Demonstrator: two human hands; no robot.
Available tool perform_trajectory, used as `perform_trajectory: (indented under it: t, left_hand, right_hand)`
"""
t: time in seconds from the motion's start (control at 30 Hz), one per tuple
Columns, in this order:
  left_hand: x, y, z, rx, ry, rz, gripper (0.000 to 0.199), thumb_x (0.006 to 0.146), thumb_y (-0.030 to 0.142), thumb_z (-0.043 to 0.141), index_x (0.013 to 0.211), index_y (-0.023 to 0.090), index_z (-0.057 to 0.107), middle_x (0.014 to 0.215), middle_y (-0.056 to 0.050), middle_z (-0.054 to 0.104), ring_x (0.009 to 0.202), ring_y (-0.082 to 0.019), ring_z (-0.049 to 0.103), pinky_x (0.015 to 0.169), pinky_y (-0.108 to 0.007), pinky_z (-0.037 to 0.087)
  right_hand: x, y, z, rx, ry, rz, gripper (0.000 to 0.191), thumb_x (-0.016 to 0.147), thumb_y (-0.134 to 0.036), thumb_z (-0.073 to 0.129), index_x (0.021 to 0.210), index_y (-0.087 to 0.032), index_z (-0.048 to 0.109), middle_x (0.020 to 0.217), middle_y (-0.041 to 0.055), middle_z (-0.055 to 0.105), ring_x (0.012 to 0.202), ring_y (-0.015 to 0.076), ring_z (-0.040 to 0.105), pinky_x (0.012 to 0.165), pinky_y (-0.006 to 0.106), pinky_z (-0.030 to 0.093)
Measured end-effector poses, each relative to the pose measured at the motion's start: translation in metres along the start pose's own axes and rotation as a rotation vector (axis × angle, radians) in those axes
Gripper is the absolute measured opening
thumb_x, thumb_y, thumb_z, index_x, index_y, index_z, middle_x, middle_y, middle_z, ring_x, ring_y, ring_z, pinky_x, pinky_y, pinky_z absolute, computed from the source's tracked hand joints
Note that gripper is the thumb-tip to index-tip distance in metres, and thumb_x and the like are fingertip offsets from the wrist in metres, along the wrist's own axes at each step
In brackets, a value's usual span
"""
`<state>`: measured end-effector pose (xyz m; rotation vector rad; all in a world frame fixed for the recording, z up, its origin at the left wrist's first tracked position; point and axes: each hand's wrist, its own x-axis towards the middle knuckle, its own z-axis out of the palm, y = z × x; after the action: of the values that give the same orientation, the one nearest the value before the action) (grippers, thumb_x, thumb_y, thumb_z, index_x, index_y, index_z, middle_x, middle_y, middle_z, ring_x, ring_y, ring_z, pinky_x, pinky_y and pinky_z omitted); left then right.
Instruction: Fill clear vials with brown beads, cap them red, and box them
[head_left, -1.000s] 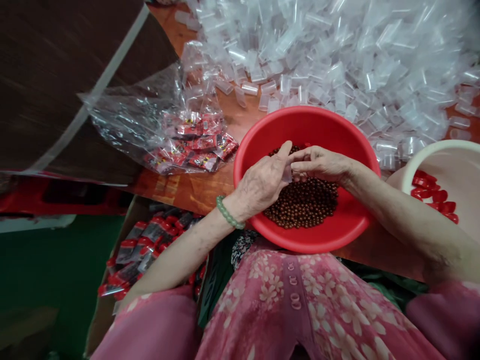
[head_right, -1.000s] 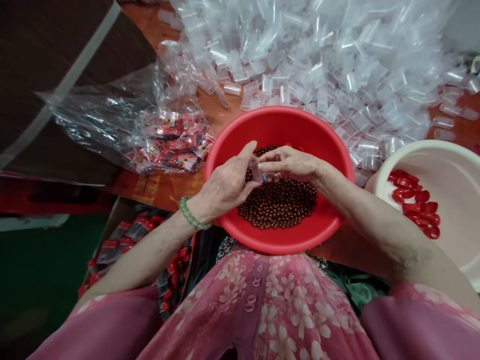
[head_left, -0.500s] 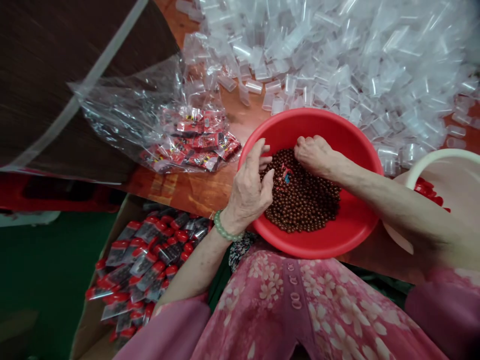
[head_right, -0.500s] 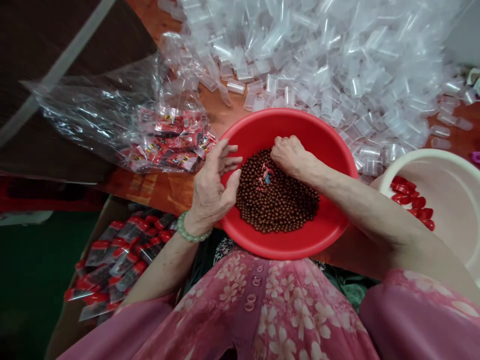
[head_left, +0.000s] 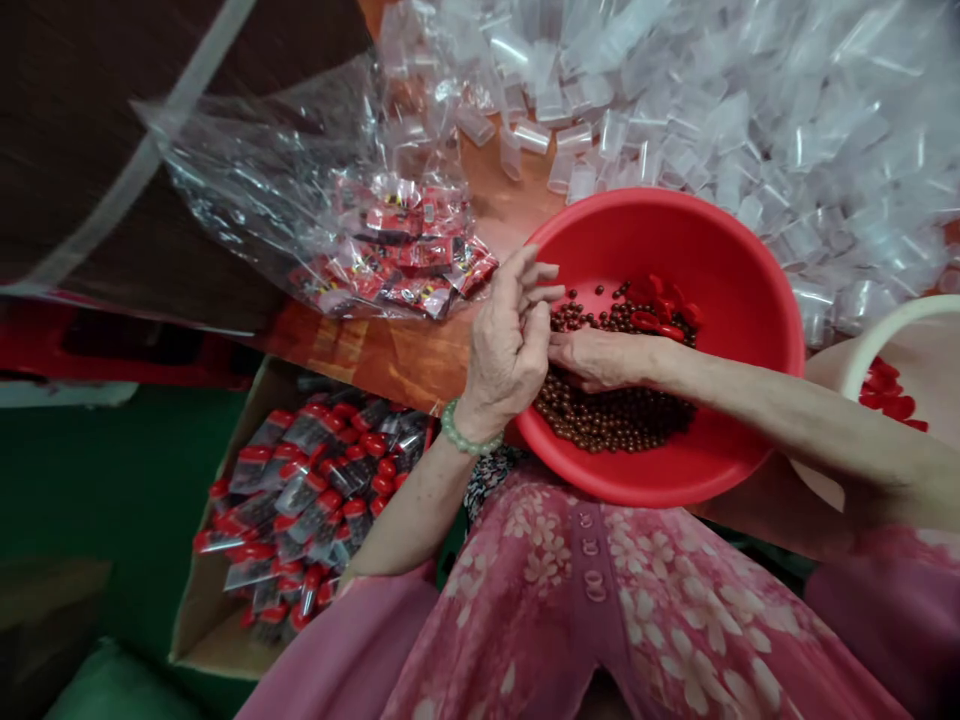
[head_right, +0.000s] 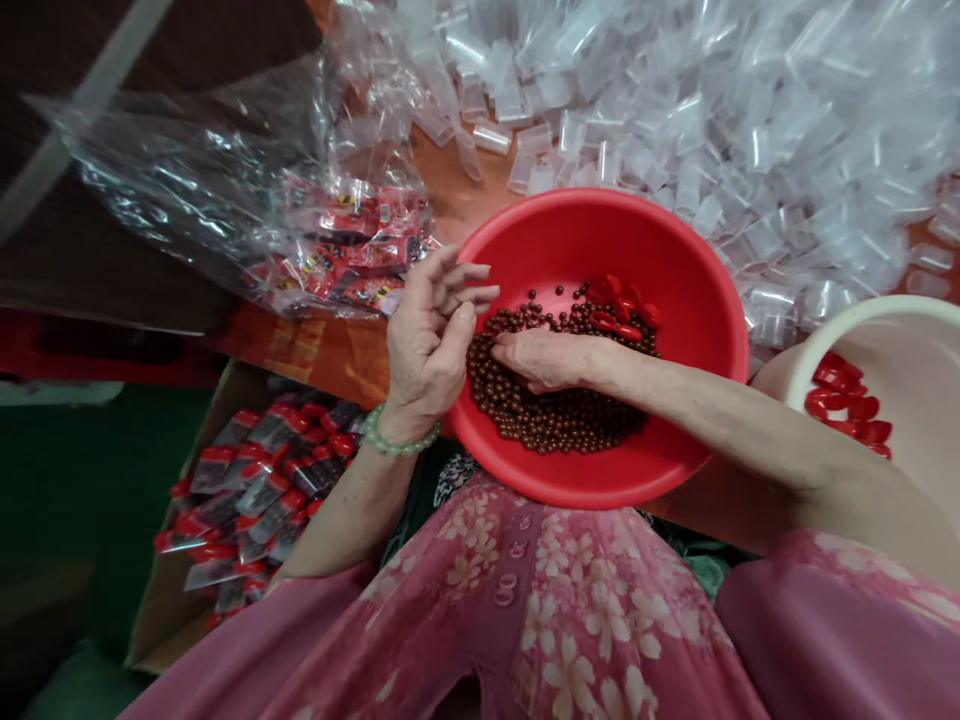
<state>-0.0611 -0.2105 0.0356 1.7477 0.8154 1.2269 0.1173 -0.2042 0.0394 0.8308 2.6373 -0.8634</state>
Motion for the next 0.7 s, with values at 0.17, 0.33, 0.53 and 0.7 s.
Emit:
perform_trajectory:
  t: [0.17,0.33,0.53,0.7]
  left_hand:
    - [0.002,-0.005,-0.002,-0.077,-0.002,-0.016,0.045,0.106,0.043,0.045,0.149,0.029,0.042,0.137,-0.010,0.064,0.126,-0.024,0.066,0.105,-0.042,0.057]
    - [0.003,0.017,-0.007,-0.202,-0.003,-0.148,0.037,0.105,0.043,0.049,0.136,0.024,0.055,0.132,-0.010,0.068,0.119,-0.021,0.069,0.106,-0.039,0.057]
    - [-0.016,0.056,-0.003,-0.386,-0.220,-0.393,0.047,0.101,0.044,0.060,0.140,0.021,0.053,0.149,-0.013,0.059,0.134,-0.024,0.062,0.115,-0.039,0.051]
    - [-0.027,0.058,0.008,-0.405,-0.283,-0.503,0.055,0.097,0.040,0.065,0.145,0.017,0.053,0.137,-0.014,0.068,0.112,-0.022,0.070,0.097,-0.035,0.059]
  right_hand:
    - [-0.026,0.001,0.001,0.453,0.134,-0.015,0.049,0.100,-0.039,0.058,0.139,-0.010,0.057,0.128,0.0156,0.068,0.115,0.0254,0.066,0.105,0.043,0.053]
    - [-0.056,-0.010,-0.015,0.865,0.290,-0.003,0.052,0.094,-0.046,0.070,0.138,-0.018,0.061,0.133,0.0094,0.068,0.123,0.0232,0.063,0.112,0.041,0.046]
    - [-0.076,-0.022,-0.018,0.990,0.517,-0.101,0.049,0.092,-0.039,0.075,0.139,-0.028,0.066,0.142,0.0072,0.064,0.130,0.0212,0.058,0.116,0.041,0.041]
    - [-0.084,-0.028,-0.018,0.870,0.595,-0.106,0.038,0.095,-0.037,0.072,0.131,-0.027,0.073,0.122,0.0070,0.070,0.115,0.0191,0.063,0.109,0.041,0.047]
